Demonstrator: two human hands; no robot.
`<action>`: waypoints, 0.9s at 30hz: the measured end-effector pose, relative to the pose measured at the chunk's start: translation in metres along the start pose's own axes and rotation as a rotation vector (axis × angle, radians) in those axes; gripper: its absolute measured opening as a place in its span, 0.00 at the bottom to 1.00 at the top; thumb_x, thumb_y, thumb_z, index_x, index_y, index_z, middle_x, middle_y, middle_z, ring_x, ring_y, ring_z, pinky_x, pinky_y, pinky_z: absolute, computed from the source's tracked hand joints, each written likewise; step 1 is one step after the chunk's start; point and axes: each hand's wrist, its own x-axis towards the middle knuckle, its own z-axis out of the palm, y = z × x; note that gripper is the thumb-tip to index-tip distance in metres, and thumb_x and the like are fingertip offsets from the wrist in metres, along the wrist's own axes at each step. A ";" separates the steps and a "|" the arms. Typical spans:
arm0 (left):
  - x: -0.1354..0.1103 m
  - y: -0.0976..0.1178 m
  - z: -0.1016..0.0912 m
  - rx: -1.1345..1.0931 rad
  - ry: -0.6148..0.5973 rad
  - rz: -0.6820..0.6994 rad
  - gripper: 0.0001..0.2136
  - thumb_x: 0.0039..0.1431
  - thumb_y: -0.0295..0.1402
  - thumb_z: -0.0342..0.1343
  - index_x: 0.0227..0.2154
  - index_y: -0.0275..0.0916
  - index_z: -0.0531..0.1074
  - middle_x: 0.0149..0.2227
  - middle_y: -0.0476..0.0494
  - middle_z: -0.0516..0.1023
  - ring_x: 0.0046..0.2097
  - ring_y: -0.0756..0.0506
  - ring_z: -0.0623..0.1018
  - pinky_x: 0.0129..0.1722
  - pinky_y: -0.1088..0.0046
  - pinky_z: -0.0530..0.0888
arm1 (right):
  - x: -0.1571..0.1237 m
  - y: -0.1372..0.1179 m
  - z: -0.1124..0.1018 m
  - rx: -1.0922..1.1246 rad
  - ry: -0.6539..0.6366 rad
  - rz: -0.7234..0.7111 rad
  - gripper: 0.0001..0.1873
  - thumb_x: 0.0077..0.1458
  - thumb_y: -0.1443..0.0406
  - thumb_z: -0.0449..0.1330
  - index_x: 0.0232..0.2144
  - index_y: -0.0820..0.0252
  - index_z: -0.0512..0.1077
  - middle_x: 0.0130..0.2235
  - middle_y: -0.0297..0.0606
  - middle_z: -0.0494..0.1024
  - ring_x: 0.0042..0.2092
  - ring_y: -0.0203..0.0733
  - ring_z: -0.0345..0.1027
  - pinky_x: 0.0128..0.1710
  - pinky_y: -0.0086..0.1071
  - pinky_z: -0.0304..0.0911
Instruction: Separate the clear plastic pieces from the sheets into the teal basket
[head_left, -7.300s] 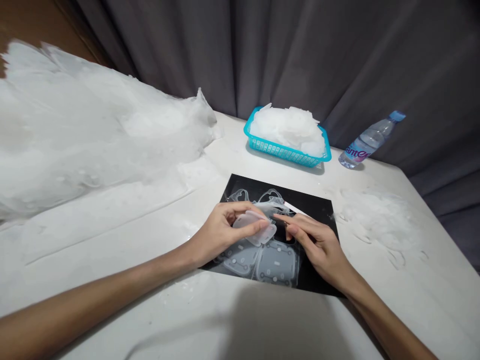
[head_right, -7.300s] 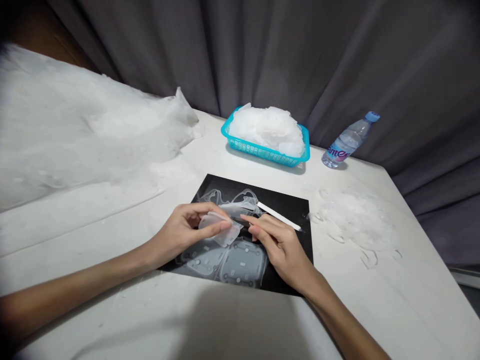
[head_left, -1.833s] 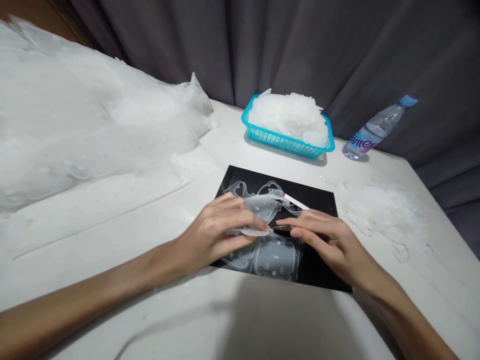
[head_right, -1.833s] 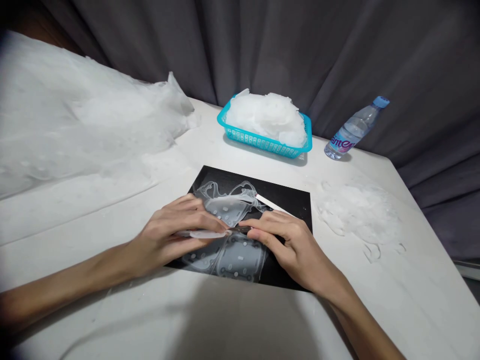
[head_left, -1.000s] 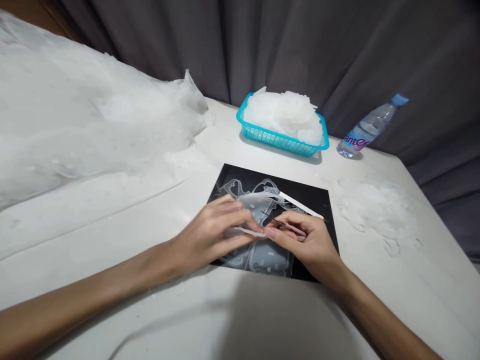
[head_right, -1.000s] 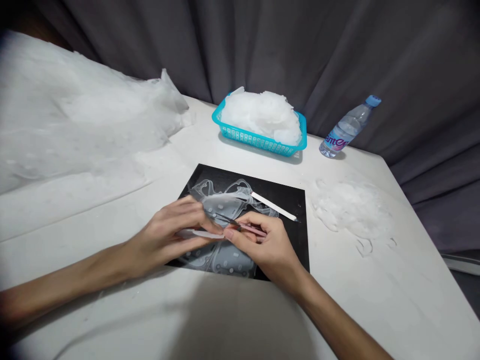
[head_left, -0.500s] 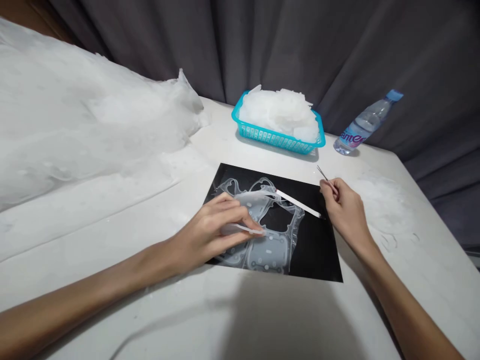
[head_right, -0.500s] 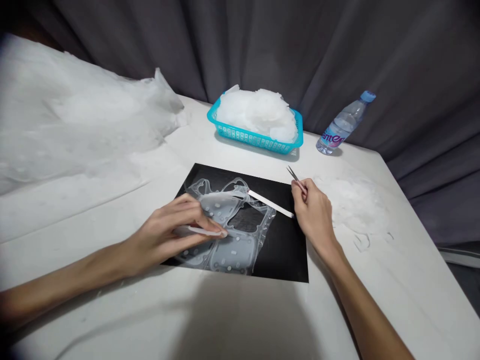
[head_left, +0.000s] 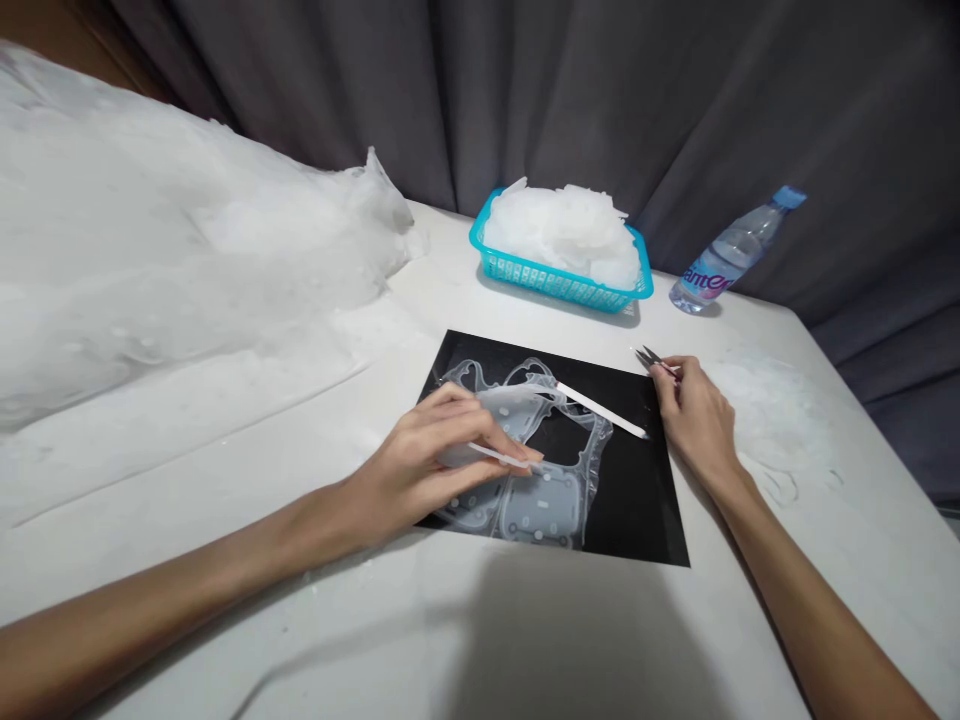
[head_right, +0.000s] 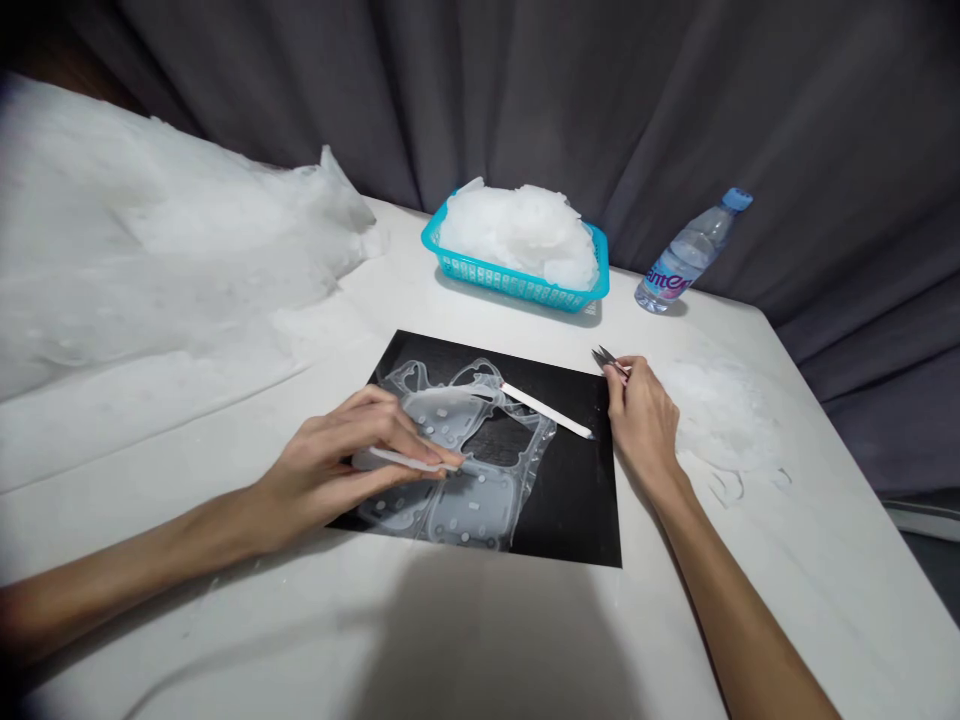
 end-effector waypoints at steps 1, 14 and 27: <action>0.000 0.000 0.000 0.001 0.010 0.010 0.03 0.69 0.27 0.61 0.41 0.43 0.77 0.45 0.48 0.88 0.39 0.46 0.84 0.45 0.64 0.70 | 0.000 0.001 0.001 0.006 0.021 -0.030 0.21 0.70 0.51 0.48 0.48 0.59 0.72 0.44 0.49 0.82 0.43 0.54 0.72 0.38 0.39 0.57; -0.011 -0.009 0.004 -0.009 0.012 -0.058 0.07 0.69 0.29 0.62 0.47 0.45 0.77 0.45 0.48 0.87 0.42 0.45 0.80 0.45 0.66 0.70 | -0.003 -0.001 0.010 0.101 0.135 -0.249 0.24 0.70 0.49 0.51 0.44 0.58 0.80 0.42 0.47 0.79 0.45 0.53 0.65 0.47 0.44 0.62; -0.012 -0.005 0.002 0.014 0.020 -0.042 0.05 0.70 0.30 0.61 0.46 0.43 0.76 0.45 0.46 0.87 0.42 0.46 0.79 0.45 0.67 0.71 | -0.002 -0.004 0.008 0.079 0.117 -0.189 0.30 0.69 0.45 0.51 0.47 0.58 0.83 0.41 0.46 0.79 0.45 0.54 0.66 0.45 0.44 0.62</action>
